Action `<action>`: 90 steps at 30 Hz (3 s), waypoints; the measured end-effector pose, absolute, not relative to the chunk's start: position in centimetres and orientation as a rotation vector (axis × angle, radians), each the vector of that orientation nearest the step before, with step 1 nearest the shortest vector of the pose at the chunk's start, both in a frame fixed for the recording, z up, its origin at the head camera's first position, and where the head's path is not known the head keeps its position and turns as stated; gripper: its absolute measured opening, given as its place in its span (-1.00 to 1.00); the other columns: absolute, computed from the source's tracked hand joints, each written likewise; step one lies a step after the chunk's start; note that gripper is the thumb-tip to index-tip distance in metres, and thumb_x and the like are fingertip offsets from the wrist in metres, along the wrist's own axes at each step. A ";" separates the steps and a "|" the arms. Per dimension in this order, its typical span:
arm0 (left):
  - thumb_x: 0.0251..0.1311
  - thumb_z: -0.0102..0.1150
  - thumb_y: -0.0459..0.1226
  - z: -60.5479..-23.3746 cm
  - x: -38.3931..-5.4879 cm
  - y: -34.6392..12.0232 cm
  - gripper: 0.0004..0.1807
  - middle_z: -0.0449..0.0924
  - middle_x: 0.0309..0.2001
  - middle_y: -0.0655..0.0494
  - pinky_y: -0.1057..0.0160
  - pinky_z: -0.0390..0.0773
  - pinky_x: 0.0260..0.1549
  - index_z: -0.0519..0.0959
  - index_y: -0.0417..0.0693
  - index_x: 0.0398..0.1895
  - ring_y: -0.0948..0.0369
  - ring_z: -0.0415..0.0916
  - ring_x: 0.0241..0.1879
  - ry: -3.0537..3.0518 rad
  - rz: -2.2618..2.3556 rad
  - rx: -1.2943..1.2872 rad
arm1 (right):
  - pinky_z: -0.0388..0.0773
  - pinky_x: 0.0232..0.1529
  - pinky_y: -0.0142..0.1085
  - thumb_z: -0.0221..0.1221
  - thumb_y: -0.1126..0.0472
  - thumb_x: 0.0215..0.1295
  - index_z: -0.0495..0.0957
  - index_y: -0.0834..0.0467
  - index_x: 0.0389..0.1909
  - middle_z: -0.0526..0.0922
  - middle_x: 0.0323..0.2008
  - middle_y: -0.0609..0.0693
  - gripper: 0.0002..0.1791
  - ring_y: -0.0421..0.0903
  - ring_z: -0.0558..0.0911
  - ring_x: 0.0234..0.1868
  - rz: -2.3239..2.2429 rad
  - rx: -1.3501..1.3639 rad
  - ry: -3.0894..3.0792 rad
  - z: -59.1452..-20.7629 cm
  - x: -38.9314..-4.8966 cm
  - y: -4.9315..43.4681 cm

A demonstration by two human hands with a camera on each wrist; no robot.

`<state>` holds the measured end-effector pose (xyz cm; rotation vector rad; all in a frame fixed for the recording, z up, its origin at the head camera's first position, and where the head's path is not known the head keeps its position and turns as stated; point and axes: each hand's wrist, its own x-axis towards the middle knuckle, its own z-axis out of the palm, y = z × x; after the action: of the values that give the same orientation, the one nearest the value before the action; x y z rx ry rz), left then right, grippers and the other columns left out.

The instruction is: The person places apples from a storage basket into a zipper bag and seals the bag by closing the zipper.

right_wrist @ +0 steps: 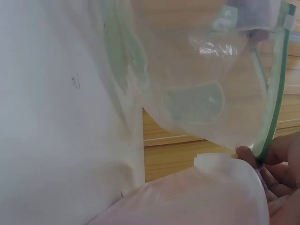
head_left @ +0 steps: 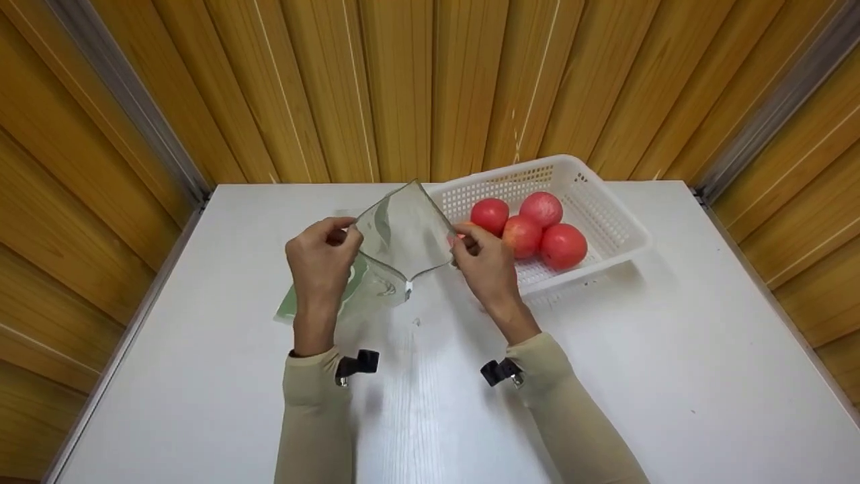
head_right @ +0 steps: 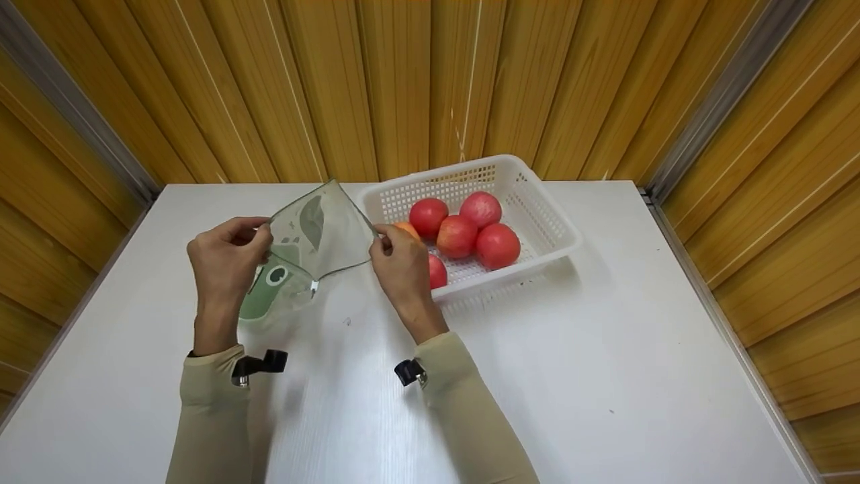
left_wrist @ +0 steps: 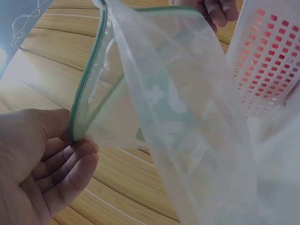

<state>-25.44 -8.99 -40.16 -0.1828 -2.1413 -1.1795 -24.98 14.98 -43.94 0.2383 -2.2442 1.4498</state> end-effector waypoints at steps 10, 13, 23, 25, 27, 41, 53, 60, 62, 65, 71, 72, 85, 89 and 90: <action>0.28 0.29 -0.41 -39.7 -24.9 -7.3 -0.85 0.73 -0.54 0.03 0.47 0.51 -0.67 0.83 -0.27 -0.28 0.21 0.60 -0.70 -2.185 -1.254 -0.196 | 0.75 -0.13 -0.21 0.32 0.42 0.38 0.74 0.32 0.01 0.78 -0.22 0.12 -0.78 -0.03 0.71 -0.28 1.286 0.343 -2.294 -43.8 -24.9 15.5; 0.29 0.31 -0.39 -39.6 -24.8 -7.0 -0.85 0.74 -0.52 0.02 0.50 0.52 -0.67 0.82 -0.28 -0.24 0.22 0.62 -0.69 -2.234 -1.301 -0.161 | 0.75 -0.02 -0.16 0.34 0.40 0.39 0.71 0.32 0.07 0.77 -0.13 0.15 -0.74 -0.01 0.73 -0.18 1.282 0.373 -2.343 -43.6 -24.7 16.1; 0.31 0.33 -0.40 -39.5 -24.7 -6.7 -0.85 0.74 -0.46 -0.02 0.44 0.64 -0.59 0.81 -0.30 -0.17 0.16 0.69 -0.59 -2.285 -1.407 -0.121 | 0.69 0.15 0.07 0.45 0.25 0.34 0.62 0.20 0.24 0.66 0.15 0.13 -0.53 0.17 0.64 0.17 1.171 0.361 -2.705 -42.8 -24.5 20.7; 0.32 0.33 -0.39 -39.5 -24.7 -6.7 -0.85 0.74 -0.46 -0.01 0.43 0.65 -0.58 0.81 -0.30 -0.16 0.16 0.69 -0.58 -2.289 -1.415 -0.118 | 0.69 0.15 0.06 0.48 0.21 0.32 0.59 0.16 0.32 0.62 0.21 0.13 -0.43 0.18 0.60 0.23 1.178 0.362 -2.793 -42.7 -24.6 21.6; 0.32 0.34 -0.39 -39.4 -24.7 -6.6 -0.85 0.74 -0.45 -0.01 0.43 0.65 -0.57 0.81 -0.29 -0.16 0.17 0.68 -0.57 -2.290 -1.418 -0.118 | 0.69 0.14 0.05 0.50 0.17 0.31 0.54 0.14 0.39 0.58 0.26 0.12 -0.35 0.16 0.56 0.26 1.186 0.369 -2.870 -42.7 -24.8 22.4; 0.31 0.34 -0.39 -39.4 -25.1 -6.4 -0.86 0.76 -0.43 0.00 0.41 0.66 -0.55 0.81 -0.27 -0.16 0.17 0.69 -0.54 -2.288 -1.412 -0.115 | 0.68 0.14 0.03 0.50 0.10 0.30 0.47 0.09 0.48 0.55 0.29 0.11 -0.24 0.08 0.52 0.23 1.162 0.393 -3.017 -42.5 -25.8 24.3; 0.30 0.35 -0.40 -39.6 -25.0 -6.5 -0.87 0.76 -0.43 0.02 0.42 0.64 -0.56 0.81 -0.27 -0.16 0.19 0.68 -0.53 -2.272 -1.438 -0.109 | 0.65 0.18 0.00 0.53 0.06 0.26 0.55 0.08 0.40 0.61 0.18 -0.01 -0.30 0.04 0.55 0.18 1.149 0.364 -3.067 -43.1 -26.8 24.2; 0.31 0.37 -0.39 -39.7 -24.8 -6.5 -0.86 0.76 -0.42 0.03 0.39 0.68 -0.54 0.81 -0.27 -0.15 0.20 0.68 -0.52 -2.269 -1.448 -0.119 | 0.66 0.16 0.00 0.56 0.03 0.21 0.60 0.03 0.35 0.63 0.12 -0.04 -0.32 0.04 0.56 0.17 1.143 0.333 -3.102 -43.6 -26.9 24.1; 0.31 0.37 -0.39 -39.8 -24.8 -6.4 -0.86 0.76 -0.42 0.02 0.38 0.68 -0.53 0.81 -0.27 -0.15 0.19 0.69 -0.51 -2.269 -1.450 -0.126 | 0.67 0.15 0.01 0.57 0.02 0.20 0.60 0.02 0.35 0.63 0.13 -0.04 -0.31 0.04 0.55 0.18 1.141 0.316 -3.111 -43.7 -26.9 24.1; 0.31 0.38 -0.39 -39.8 -24.7 -6.4 -0.87 0.76 -0.42 0.02 0.38 0.68 -0.53 0.81 -0.27 -0.15 0.20 0.68 -0.52 -2.270 -1.451 -0.135 | 0.68 0.14 0.01 0.59 0.01 0.17 0.61 0.00 0.34 0.63 0.12 -0.05 -0.30 0.04 0.55 0.18 1.145 0.302 -3.117 -43.9 -26.8 24.1; 0.31 0.39 -0.39 -40.0 -24.8 -6.4 -0.88 0.75 -0.43 0.04 0.39 0.67 -0.54 0.81 -0.26 -0.17 0.21 0.68 -0.53 -2.281 -1.439 -0.142 | 0.69 0.11 -0.01 0.61 0.00 0.14 0.67 -0.05 0.24 0.65 0.04 -0.08 -0.38 0.02 0.57 0.13 1.179 0.289 -3.140 -44.1 -26.9 24.0; 0.31 0.39 -0.39 -40.0 -24.8 -6.4 -0.88 0.75 -0.43 0.04 0.39 0.67 -0.54 0.81 -0.26 -0.17 0.21 0.68 -0.53 -2.282 -1.440 -0.143 | 0.69 0.11 -0.01 0.61 0.01 0.13 0.67 -0.05 0.22 0.65 0.03 -0.09 -0.39 0.02 0.57 0.12 1.182 0.287 -3.142 -44.1 -26.9 24.0; 0.32 0.39 -0.38 -40.1 -24.8 -6.5 -0.87 0.75 -0.43 0.05 0.35 0.70 -0.51 0.81 -0.25 -0.15 0.19 0.68 -0.51 -2.298 -1.467 -0.126 | 0.69 0.11 -0.01 0.60 0.02 0.14 0.66 0.01 0.24 0.70 0.01 -0.08 -0.37 0.03 0.62 0.08 1.175 0.312 -3.105 -44.0 -26.8 24.0; 0.32 0.38 -0.39 -40.1 -24.9 -6.5 -0.87 0.75 -0.43 0.05 0.36 0.70 -0.51 0.81 -0.25 -0.15 0.20 0.67 -0.52 -2.300 -1.466 -0.121 | 0.70 0.11 -0.04 0.60 0.00 0.13 0.66 -0.01 0.23 0.69 0.02 -0.10 -0.37 0.03 0.61 0.08 1.180 0.299 -3.116 -44.0 -26.7 24.0; 0.32 0.37 -0.39 -40.2 -24.9 -6.5 -0.87 0.75 -0.43 0.05 0.36 0.69 -0.51 0.81 -0.25 -0.15 0.20 0.67 -0.52 -2.300 -1.465 -0.122 | 0.70 0.10 -0.05 0.61 -0.01 0.13 0.67 -0.02 0.23 0.68 0.01 -0.10 -0.38 0.03 0.61 0.08 1.185 0.294 -3.119 -44.0 -26.7 24.0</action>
<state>-24.94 -6.48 -40.15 -0.1225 -2.3003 -1.4648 -26.75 23.96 -44.02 0.2939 -3.1190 1.1847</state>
